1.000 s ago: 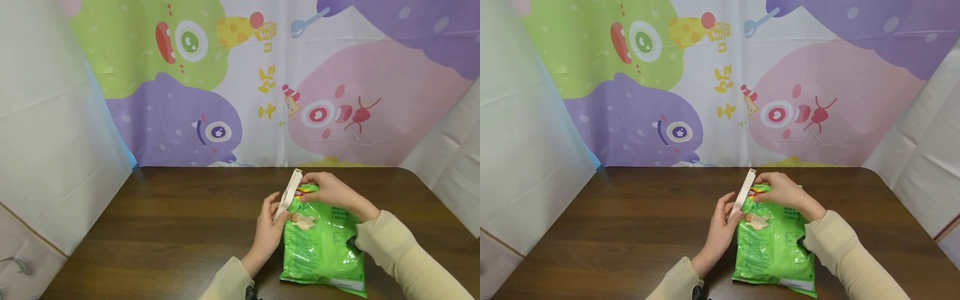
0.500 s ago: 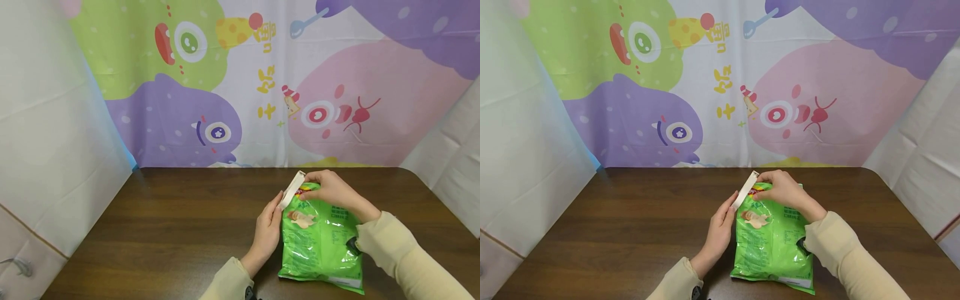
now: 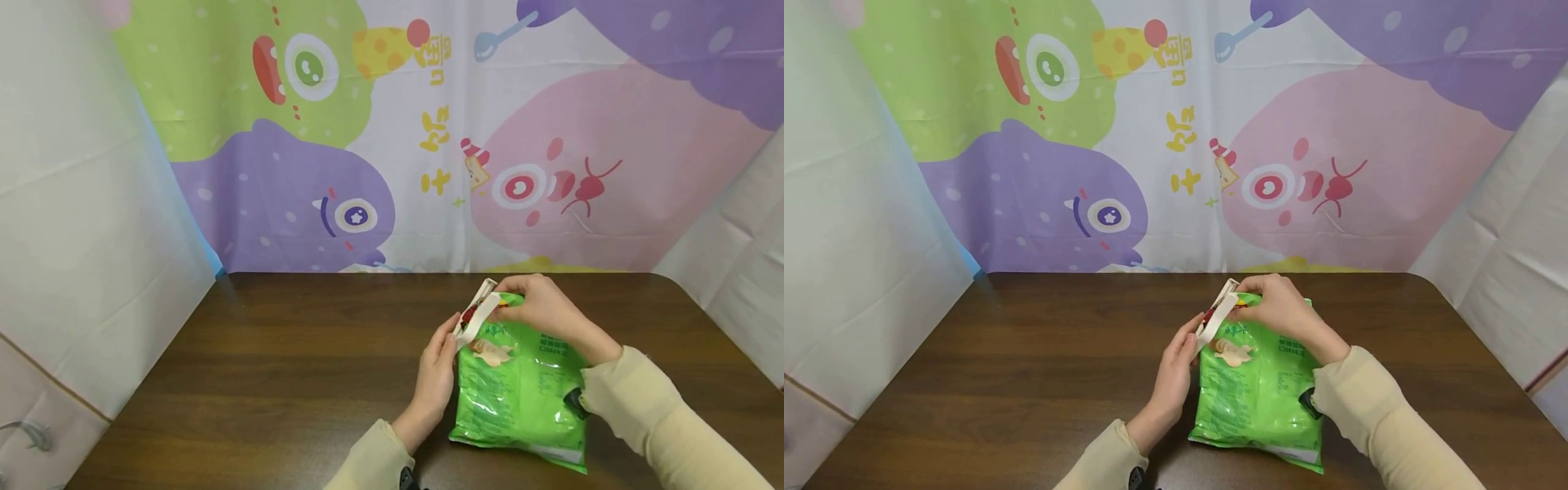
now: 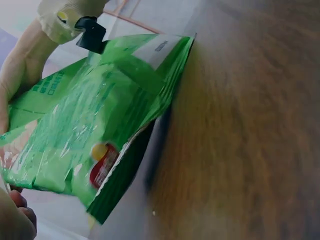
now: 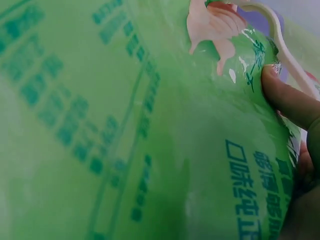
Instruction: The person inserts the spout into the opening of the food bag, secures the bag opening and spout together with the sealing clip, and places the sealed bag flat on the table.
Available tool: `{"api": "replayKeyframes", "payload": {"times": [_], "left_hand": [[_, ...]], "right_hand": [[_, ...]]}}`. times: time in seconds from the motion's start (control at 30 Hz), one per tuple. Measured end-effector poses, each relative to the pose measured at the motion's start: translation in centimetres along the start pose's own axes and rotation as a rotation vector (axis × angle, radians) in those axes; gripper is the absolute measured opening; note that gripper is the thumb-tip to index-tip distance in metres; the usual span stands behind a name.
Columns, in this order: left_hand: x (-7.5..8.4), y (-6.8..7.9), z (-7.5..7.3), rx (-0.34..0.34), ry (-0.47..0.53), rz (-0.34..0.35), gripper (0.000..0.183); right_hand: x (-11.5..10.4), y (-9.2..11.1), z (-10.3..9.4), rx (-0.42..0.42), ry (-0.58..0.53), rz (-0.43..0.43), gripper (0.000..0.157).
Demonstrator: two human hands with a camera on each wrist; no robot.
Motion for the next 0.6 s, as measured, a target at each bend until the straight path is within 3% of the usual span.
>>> {"api": "replayKeyframes", "payload": {"times": [0.13,0.27,0.4,0.6], "left_hand": [[0.3,0.2,0.1,-0.032,-0.025,0.042,0.033],[-0.9,0.0,0.1,-0.061,-0.043,0.032,0.033],[-1.1,0.1,0.2,-0.069,-0.039,0.018,0.033],[0.6,0.6,0.1,0.038,-0.009,0.055,0.030]], "right_hand": [[-0.2,0.0,0.1,0.017,0.003,0.002,0.021],[-0.4,0.1,0.3,0.013,-0.005,0.006,0.019],[-0.6,0.1,0.5,0.006,-0.018,0.012,0.017],[-0.9,0.1,0.8,0.008,-0.012,0.005,0.016]]}}
Point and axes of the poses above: each hand's wrist, its own y-axis away from the middle knuckle, its own z-axis out of the palm, x = y × z, the point moved 3 cm from there along -y, towards the middle knuckle, and after that the axes turned 12 degrees about x, right-handed, at the moved point
